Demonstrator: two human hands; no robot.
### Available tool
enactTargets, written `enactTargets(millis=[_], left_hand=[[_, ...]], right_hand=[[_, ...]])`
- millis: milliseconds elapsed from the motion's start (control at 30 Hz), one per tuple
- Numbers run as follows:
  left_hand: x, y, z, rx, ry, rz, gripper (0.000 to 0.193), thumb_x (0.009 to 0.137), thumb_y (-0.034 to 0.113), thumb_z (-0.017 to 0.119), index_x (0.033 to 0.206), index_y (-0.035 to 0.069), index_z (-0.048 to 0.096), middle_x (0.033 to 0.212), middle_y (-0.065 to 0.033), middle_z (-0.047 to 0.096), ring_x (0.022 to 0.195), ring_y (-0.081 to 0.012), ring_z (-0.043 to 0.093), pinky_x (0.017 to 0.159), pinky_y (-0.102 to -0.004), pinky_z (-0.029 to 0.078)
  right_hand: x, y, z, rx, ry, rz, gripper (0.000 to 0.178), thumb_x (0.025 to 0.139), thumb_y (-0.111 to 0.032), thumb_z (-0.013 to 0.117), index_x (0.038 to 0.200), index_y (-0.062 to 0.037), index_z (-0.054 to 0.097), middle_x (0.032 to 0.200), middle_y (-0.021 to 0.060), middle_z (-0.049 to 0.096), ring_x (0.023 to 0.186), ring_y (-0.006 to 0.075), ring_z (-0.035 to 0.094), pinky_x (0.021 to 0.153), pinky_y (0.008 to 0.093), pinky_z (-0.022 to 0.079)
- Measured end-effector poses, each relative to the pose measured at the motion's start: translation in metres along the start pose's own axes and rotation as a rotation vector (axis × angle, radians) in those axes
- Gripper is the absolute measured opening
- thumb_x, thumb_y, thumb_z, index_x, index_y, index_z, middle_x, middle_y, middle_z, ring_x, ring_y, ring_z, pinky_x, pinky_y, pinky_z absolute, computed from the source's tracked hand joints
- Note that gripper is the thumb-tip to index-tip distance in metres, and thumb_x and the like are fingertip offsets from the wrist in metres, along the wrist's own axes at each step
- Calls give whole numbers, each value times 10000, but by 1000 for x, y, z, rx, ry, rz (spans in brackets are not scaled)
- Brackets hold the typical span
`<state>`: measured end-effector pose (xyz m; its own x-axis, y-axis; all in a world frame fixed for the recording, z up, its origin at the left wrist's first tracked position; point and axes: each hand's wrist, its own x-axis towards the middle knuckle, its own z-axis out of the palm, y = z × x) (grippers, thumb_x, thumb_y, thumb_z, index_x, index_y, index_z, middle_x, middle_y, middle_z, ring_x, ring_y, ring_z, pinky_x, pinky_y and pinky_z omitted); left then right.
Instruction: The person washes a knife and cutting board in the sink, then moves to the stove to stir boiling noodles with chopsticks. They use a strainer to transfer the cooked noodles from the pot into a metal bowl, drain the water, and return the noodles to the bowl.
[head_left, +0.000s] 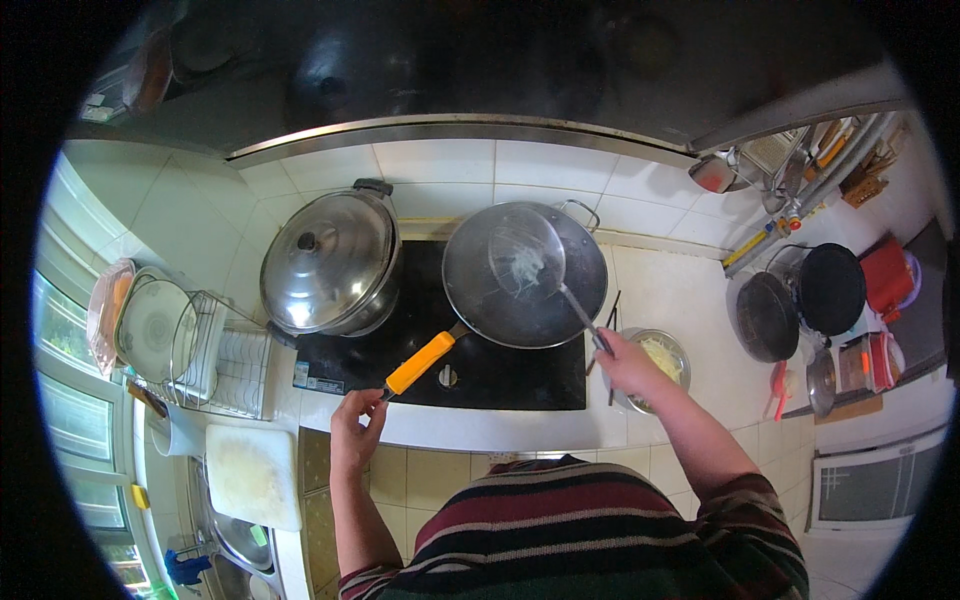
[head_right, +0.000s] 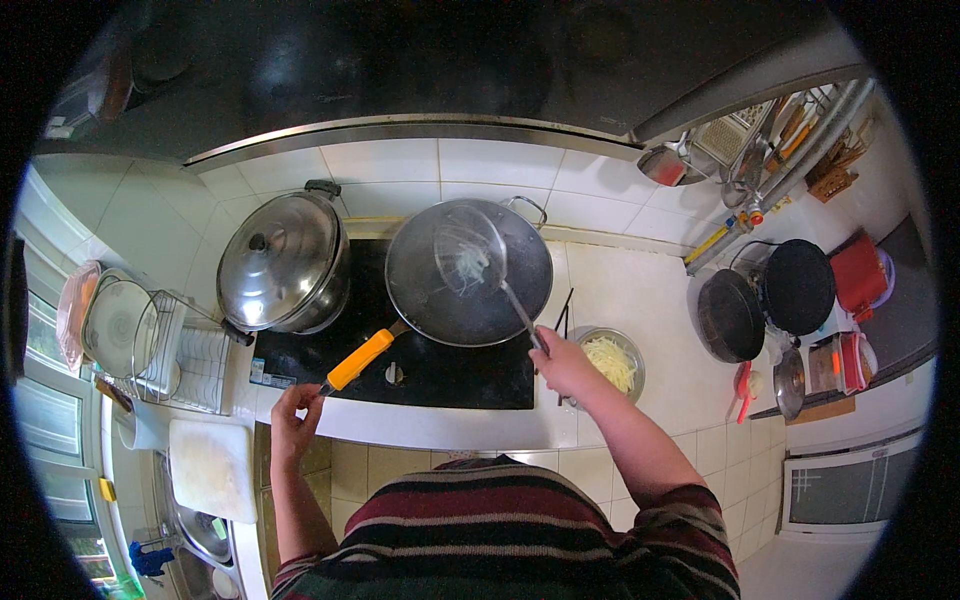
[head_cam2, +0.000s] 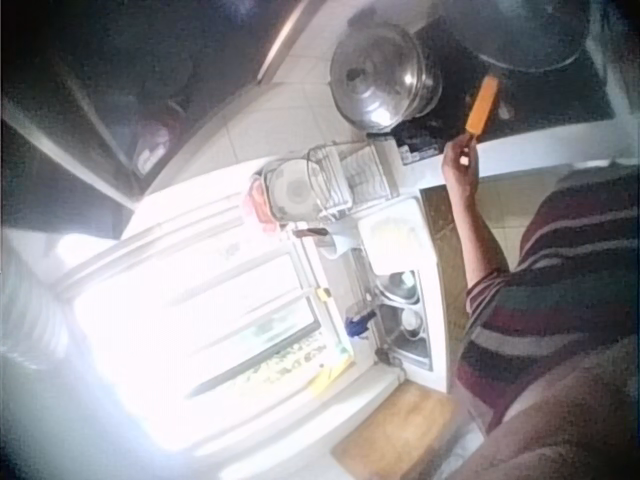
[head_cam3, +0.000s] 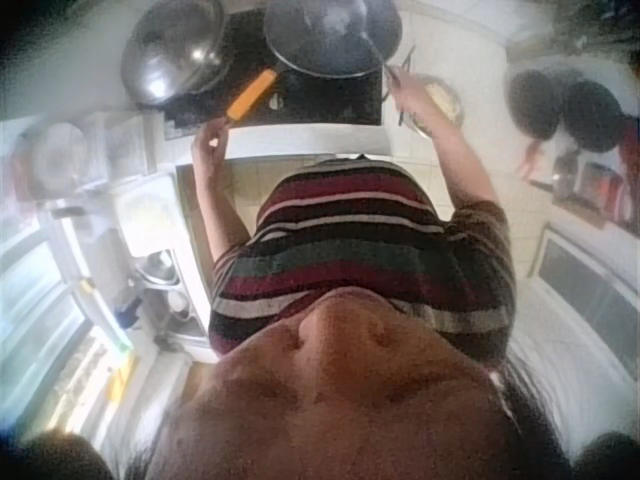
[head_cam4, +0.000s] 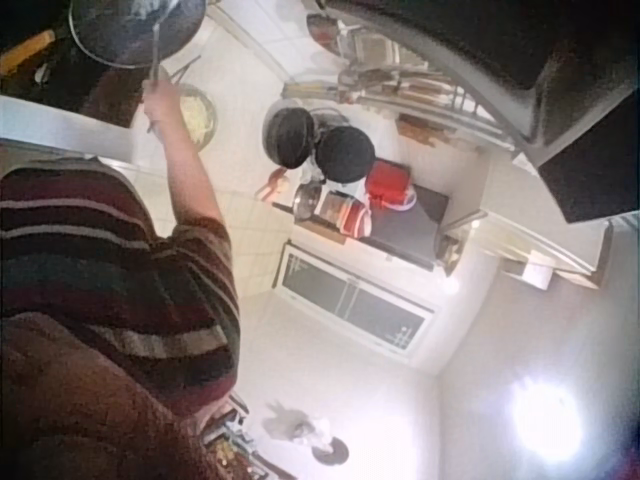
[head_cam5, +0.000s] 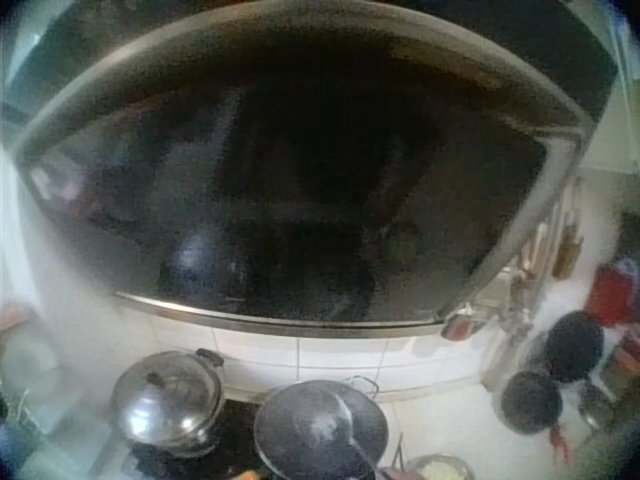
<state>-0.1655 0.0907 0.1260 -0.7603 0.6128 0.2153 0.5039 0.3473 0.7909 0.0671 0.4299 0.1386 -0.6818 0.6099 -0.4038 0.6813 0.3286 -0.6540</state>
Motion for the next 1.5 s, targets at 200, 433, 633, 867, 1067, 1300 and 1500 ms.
enactTargets(millis=[200, 433, 633, 867, 1067, 1300, 1500], left_hand=[[-6, -1, -5, 4, 7, -37, 176, 748, -19, 631, 919, 7, 596, 778, -86, 594, 643, -140, 543, 575, -251, 452], [-9, 9, -3, 12, 2, -32, 174, 747, -10, 632, 916, 19, 601, 772, -78, 595, 643, -130, 540, 546, -240, 444], [-14, 6, 4, 12, 2, 32, 177, 746, -3, 635, 917, 22, 601, 765, -77, 594, 626, -138, 542, 537, -244, 442], [-22, 22, 22, -6, -37, -10, 177, 747, 10, 640, 918, 23, 600, 756, -82, 593, 624, -145, 553, 524, -252, 446], [-37, 38, 25, 20, -38, 2, 169, 758, 19, 638, 922, 22, 601, 761, -67, 595, 646, -129, 556, 539, -246, 455], [-61, 47, 43, -10, -65, -49, 167, 759, 18, 639, 922, 30, 605, 785, -64, 595, 649, -129, 555, 557, -247, 473], [-79, 81, 61, 26, -104, -4, 159, 762, 42, 639, 917, 29, 608, 807, -89, 600, 649, -156, 563, 558, -250, 481]], right_hand=[[-19, -4, 18, 574, -304, 150, 414, 888, -216, 492, 1273, -102, 391, 647, 6, 469, 417, 81, 419, 373, 235, 357], [-38, -11, -2, 801, -323, 152, 419, 895, -184, 479, 1292, -95, 379, 651, -1, 473, 397, 74, 407, 357, 219, 349], [-62, -29, -42, 813, -234, -57, 456, 911, -177, 459, 1332, -69, 323, 646, -11, 466, 398, 54, 403, 362, 203, 351], [-47, 16, -18, 745, -242, 34, 452, 892, -195, 488, 1299, -48, 358, 651, -2, 468, 427, 72, 416, 381, 219, 362], [-67, 10, -32, 826, -225, -21, 453, 895, -193, 481, 1304, -45, 353, 654, -6, 463, 426, 69, 412, 380, 218, 359], [-76, 13, -36, 845, -214, -86, 460, 906, -198, 471, 1329, -79, 333, 652, -14, 457, 426, 53, 400, 377, 201, 348], [-74, 58, -8, 965, -302, 117, 428, 894, -191, 488, 1293, -84, 373, 652, -11, 452, 433, 61, 396, 380, 205, 337]])
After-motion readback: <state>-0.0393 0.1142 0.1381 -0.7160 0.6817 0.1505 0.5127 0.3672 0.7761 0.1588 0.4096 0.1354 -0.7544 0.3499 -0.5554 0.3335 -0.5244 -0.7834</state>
